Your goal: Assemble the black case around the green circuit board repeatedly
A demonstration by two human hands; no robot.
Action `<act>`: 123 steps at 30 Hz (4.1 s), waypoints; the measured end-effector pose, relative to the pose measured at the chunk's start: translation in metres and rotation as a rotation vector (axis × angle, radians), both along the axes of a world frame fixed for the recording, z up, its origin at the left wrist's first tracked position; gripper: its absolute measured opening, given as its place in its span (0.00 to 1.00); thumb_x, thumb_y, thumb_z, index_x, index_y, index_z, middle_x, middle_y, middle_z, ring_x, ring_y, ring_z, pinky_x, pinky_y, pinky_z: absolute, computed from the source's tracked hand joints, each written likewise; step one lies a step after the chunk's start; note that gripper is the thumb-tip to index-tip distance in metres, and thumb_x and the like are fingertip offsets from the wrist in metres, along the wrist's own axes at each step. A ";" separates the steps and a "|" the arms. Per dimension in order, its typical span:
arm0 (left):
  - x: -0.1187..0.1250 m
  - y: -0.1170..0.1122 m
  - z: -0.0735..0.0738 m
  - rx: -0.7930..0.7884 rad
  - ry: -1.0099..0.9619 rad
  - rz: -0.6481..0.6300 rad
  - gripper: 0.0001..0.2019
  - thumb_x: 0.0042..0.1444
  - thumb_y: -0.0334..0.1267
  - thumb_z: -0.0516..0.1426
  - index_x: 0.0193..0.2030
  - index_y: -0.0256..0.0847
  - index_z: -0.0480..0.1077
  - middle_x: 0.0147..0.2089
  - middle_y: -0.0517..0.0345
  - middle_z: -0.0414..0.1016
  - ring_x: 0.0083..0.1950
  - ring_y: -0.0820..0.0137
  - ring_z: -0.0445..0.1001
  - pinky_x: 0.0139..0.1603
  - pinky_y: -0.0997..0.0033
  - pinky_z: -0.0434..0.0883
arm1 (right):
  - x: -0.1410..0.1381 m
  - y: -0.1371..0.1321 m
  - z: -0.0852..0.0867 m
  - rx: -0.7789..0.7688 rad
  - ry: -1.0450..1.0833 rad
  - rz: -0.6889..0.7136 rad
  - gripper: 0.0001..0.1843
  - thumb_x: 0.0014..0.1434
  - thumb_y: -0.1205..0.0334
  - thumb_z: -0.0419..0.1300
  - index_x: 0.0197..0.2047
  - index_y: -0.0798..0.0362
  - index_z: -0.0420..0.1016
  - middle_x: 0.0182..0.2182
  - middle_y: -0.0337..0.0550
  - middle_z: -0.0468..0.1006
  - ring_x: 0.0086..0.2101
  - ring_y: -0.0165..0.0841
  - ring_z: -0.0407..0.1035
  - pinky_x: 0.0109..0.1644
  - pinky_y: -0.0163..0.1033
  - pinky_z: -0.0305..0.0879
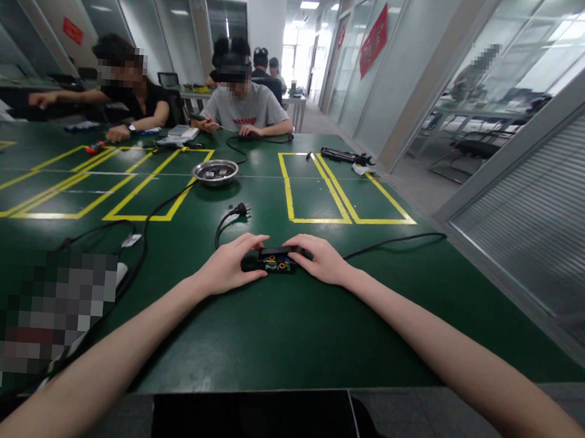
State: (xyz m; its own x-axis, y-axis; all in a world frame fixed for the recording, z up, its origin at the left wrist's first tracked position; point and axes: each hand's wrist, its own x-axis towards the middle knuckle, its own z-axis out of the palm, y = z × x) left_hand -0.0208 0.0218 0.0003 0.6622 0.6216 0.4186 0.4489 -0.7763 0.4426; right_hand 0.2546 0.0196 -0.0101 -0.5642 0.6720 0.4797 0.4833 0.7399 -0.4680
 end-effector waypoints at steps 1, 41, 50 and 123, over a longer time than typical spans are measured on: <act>0.000 0.000 0.000 0.004 0.013 -0.004 0.30 0.60 0.43 0.65 0.67 0.44 0.63 0.59 0.48 0.75 0.58 0.58 0.78 0.59 0.56 0.76 | 0.000 -0.001 0.000 0.000 0.018 0.003 0.10 0.68 0.64 0.57 0.49 0.53 0.77 0.43 0.48 0.82 0.42 0.38 0.77 0.48 0.44 0.74; 0.005 -0.006 0.010 0.035 0.124 -0.045 0.16 0.60 0.42 0.60 0.53 0.40 0.72 0.42 0.52 0.80 0.41 0.63 0.77 0.43 0.65 0.74 | -0.009 -0.012 0.011 0.202 -0.324 0.117 0.17 0.72 0.58 0.54 0.58 0.57 0.72 0.44 0.55 0.81 0.42 0.41 0.74 0.48 0.45 0.71; 0.010 -0.009 0.011 0.154 0.237 -0.046 0.18 0.70 0.51 0.52 0.49 0.38 0.74 0.40 0.49 0.80 0.41 0.60 0.78 0.43 0.62 0.72 | -0.008 -0.013 0.012 0.230 -0.317 0.106 0.21 0.69 0.49 0.59 0.55 0.57 0.77 0.39 0.54 0.80 0.39 0.41 0.75 0.44 0.44 0.71; 0.004 -0.004 0.003 -0.041 0.152 -0.059 0.17 0.62 0.47 0.63 0.54 0.43 0.78 0.60 0.47 0.77 0.61 0.55 0.74 0.64 0.48 0.70 | 0.132 0.056 -0.005 -0.187 -0.231 -0.839 0.31 0.67 0.51 0.53 0.71 0.43 0.65 0.63 0.47 0.75 0.57 0.49 0.72 0.58 0.51 0.71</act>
State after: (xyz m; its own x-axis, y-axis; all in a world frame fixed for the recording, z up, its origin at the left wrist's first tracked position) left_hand -0.0172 0.0177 0.0029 0.7518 0.5943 0.2856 0.4673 -0.7858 0.4052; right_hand 0.3865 0.0758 -0.0155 0.0803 0.9634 0.2559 0.9290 0.0207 -0.3695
